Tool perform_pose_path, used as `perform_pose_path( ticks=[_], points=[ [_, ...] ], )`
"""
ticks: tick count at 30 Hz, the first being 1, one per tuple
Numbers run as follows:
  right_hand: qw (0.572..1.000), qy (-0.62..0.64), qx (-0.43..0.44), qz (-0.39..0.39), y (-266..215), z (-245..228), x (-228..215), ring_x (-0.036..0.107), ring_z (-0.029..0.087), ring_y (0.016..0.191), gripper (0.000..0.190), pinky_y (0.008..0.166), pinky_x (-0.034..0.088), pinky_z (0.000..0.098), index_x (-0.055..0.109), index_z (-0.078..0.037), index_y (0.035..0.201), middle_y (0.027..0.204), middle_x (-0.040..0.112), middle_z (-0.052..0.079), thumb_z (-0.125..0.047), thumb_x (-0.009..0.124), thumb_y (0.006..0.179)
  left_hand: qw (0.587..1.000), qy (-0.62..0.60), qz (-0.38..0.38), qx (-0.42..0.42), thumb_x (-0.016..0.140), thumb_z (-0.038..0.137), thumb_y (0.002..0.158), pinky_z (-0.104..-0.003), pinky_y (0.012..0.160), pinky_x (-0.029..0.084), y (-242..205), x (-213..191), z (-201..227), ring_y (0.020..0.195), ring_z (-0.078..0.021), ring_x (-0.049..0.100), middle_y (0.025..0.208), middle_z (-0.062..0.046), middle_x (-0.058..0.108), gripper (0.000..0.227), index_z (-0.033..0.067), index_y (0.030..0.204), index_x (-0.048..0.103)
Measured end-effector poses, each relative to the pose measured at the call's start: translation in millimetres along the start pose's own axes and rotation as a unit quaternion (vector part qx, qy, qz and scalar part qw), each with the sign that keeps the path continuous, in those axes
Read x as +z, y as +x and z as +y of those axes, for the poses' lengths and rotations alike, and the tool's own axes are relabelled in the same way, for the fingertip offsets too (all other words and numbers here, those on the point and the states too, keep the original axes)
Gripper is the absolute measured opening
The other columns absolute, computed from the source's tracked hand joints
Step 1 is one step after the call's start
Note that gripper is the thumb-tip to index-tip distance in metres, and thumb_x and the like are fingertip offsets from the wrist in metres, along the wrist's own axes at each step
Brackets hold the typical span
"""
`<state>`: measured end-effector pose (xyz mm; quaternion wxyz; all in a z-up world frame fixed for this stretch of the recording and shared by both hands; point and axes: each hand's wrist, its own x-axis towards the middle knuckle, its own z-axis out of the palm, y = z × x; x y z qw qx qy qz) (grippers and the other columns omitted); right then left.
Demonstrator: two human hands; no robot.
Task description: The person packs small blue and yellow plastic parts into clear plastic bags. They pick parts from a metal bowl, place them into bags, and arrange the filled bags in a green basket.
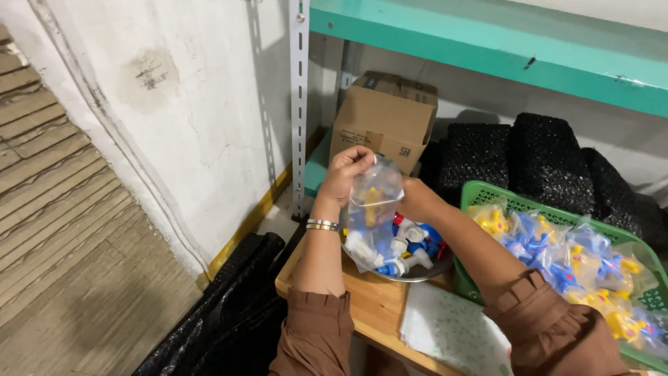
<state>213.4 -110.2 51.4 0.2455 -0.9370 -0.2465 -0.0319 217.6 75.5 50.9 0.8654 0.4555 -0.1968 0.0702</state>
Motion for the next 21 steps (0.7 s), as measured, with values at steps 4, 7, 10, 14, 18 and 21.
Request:
perform_pose_path(
  ticks=[4, 7, 10, 14, 18, 21],
  points=[
    [0.999, 0.033, -0.006, 0.012, 7.3, -5.0, 1.7, 0.066, 0.037, 0.098, 0.033, 0.087, 0.053, 0.0457, 0.072, -0.002, 0.104, 0.098, 0.071, 0.018, -0.018, 0.074, 0.075, 0.999, -0.026, -0.022, 0.000, 0.076, 0.016, 0.083, -0.017, 0.061, 0.045, 1.4, 1.8, -4.5, 0.066, -0.0057, 0.053, 0.070, 0.000, 0.059, 0.010, 0.0067, 0.084, 0.071],
    [0.996, 0.087, -0.010, 0.031, 8.4, -6.9, 2.3, 0.066, 0.032, 0.092, 0.030, 0.083, 0.054, 0.0426, 0.073, -0.003, 0.101, 0.094, 0.071, 0.016, -0.015, 0.074, 0.074, 0.999, -0.040, -0.035, 0.002, 0.074, 0.015, 0.083, -0.015, 0.061, 0.044, 3.1, 0.9, -7.0, 0.065, -0.0038, 0.053, 0.069, 0.002, 0.057, 0.010, 0.0060, 0.084, 0.070],
    [0.988, 0.144, -0.009, 0.057, 5.1, -6.8, 1.6, 0.066, 0.027, 0.086, 0.027, 0.079, 0.054, 0.0395, 0.074, -0.004, 0.099, 0.089, 0.072, 0.014, -0.012, 0.075, 0.073, 0.997, -0.065, -0.037, -0.005, 0.072, 0.015, 0.084, -0.015, 0.059, 0.044, 5.2, -1.9, -11.8, 0.063, -0.0031, 0.053, 0.068, 0.002, 0.056, 0.011, 0.0049, 0.084, 0.069],
    [0.968, 0.229, -0.011, 0.100, 1.9, -6.7, -4.4, 0.066, 0.019, 0.078, 0.023, 0.073, 0.055, 0.0349, 0.075, -0.005, 0.095, 0.083, 0.073, 0.011, -0.007, 0.075, 0.072, 0.990, -0.122, -0.069, -0.010, 0.068, 0.013, 0.086, -0.016, 0.059, 0.047, 4.1, -1.9, -12.1, 0.059, -0.0037, 0.052, 0.063, 0.003, 0.047, 0.011, 0.0035, 0.085, 0.064],
    [0.927, 0.332, 0.041, 0.168, -17.0, -14.7, -19.9, 0.065, 0.018, 0.075, 0.028, 0.068, 0.057, 0.0331, 0.072, -0.005, 0.103, 0.087, 0.069, 0.008, 0.002, 0.071, 0.077, 0.986, -0.152, -0.073, -0.011, 0.068, 0.013, 0.088, -0.018, 0.060, 0.048, -3.7, 6.3, 0.4, 0.058, -0.0060, 0.052, 0.062, 0.001, 0.044, 0.012, 0.0034, 0.084, 0.062],
    [0.898, 0.386, 0.041, 0.208, -17.1, 2.7, -30.2, 0.060, 0.012, 0.081, 0.034, 0.070, 0.056, 0.0241, 0.059, -0.008, 0.120, 0.094, 0.060, 0.003, -0.001, 0.047, 0.090, 0.991, -0.103, -0.090, -0.002, 0.069, 0.012, 0.086, -0.017, 0.061, 0.048, -3.6, 14.6, -8.3, 0.060, -0.0043, 0.053, 0.062, 0.004, 0.045, 0.009, 0.0041, 0.084, 0.065]
  ],
)
